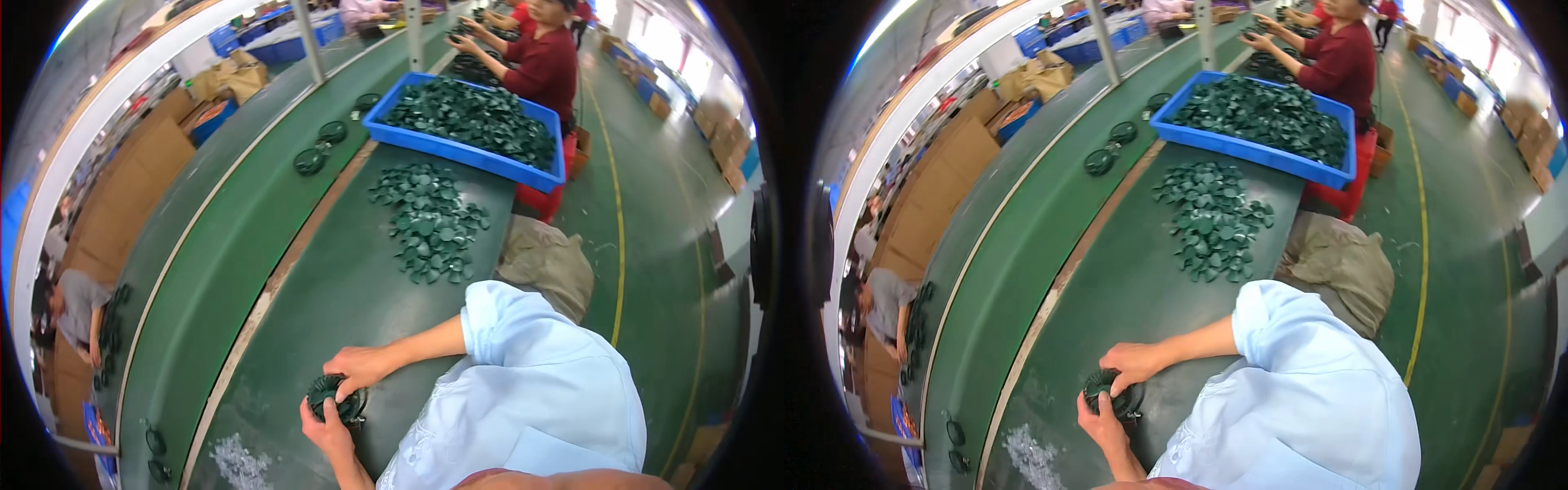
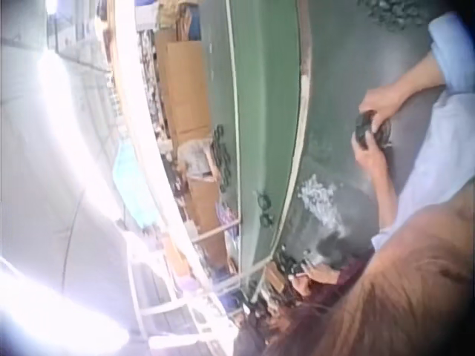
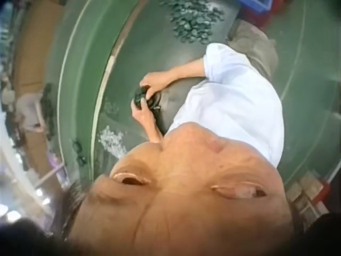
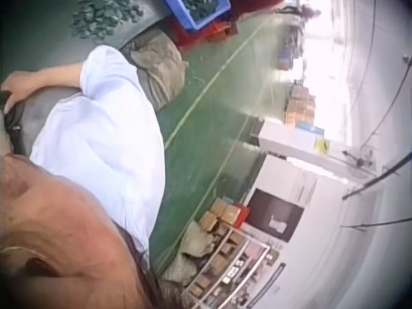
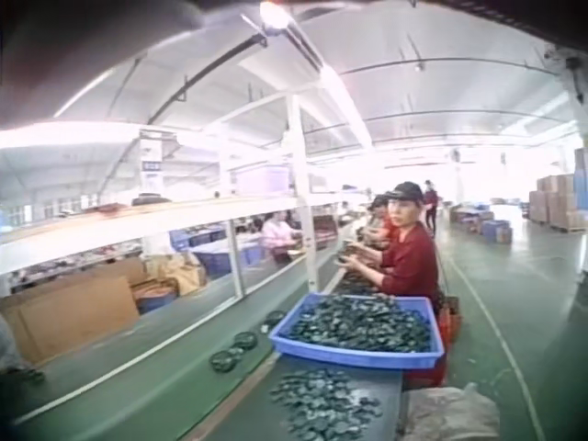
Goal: The person assembles small fans by taking fan blades and housings, attaching the fan blades into the fan housings by hand, and placing the assembled units onto the conveyor belt.
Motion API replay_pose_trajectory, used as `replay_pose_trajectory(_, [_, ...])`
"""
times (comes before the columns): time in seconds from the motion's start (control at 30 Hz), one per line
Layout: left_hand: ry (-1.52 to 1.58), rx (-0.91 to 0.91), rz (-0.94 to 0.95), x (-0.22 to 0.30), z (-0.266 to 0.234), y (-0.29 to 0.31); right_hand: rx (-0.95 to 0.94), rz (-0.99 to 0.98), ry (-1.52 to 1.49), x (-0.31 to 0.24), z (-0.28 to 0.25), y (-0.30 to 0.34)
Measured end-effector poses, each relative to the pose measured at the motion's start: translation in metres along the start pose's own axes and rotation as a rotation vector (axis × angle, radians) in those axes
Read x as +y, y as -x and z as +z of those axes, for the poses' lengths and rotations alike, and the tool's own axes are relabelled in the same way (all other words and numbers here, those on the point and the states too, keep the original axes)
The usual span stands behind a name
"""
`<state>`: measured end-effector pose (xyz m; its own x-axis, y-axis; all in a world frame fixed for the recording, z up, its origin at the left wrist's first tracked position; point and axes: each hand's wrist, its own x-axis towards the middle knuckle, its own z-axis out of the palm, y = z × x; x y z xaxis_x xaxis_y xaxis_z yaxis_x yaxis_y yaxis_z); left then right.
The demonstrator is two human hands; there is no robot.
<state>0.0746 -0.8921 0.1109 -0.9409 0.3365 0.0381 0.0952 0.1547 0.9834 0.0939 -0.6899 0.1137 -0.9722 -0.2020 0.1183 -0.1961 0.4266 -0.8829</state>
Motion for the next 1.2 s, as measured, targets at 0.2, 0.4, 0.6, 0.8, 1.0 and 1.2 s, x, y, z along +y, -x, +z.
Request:
replay_pose_trajectory(0.2, [0.088,0.104,0.016,-0.009,0.015,-0.010,-0.283,0.268,-0.225,0.014,-0.021,-0.029])
replay_pose_trajectory(0.4, [0.136,0.201,-0.037,-0.008,0.004,-0.014,0.367,0.308,-0.855,0.027,-0.071,-0.075])
replay_pose_trajectory(0.6, [0.142,0.075,-0.040,-0.004,0.016,-0.006,0.560,0.150,0.145,0.003,-0.091,0.042])
replay_pose_trajectory(0.8, [0.097,0.036,-0.066,-0.006,0.012,-0.010,1.093,0.237,1.043,0.046,-0.130,0.145])
replay_pose_trajectory(1.0, [0.061,0.014,-0.075,-0.012,0.013,-0.014,1.045,0.393,1.076,0.092,-0.133,0.133])
replay_pose_trajectory(1.2, [0.057,-0.006,-0.084,-0.016,0.011,-0.011,0.999,0.218,1.000,0.094,-0.160,0.100])
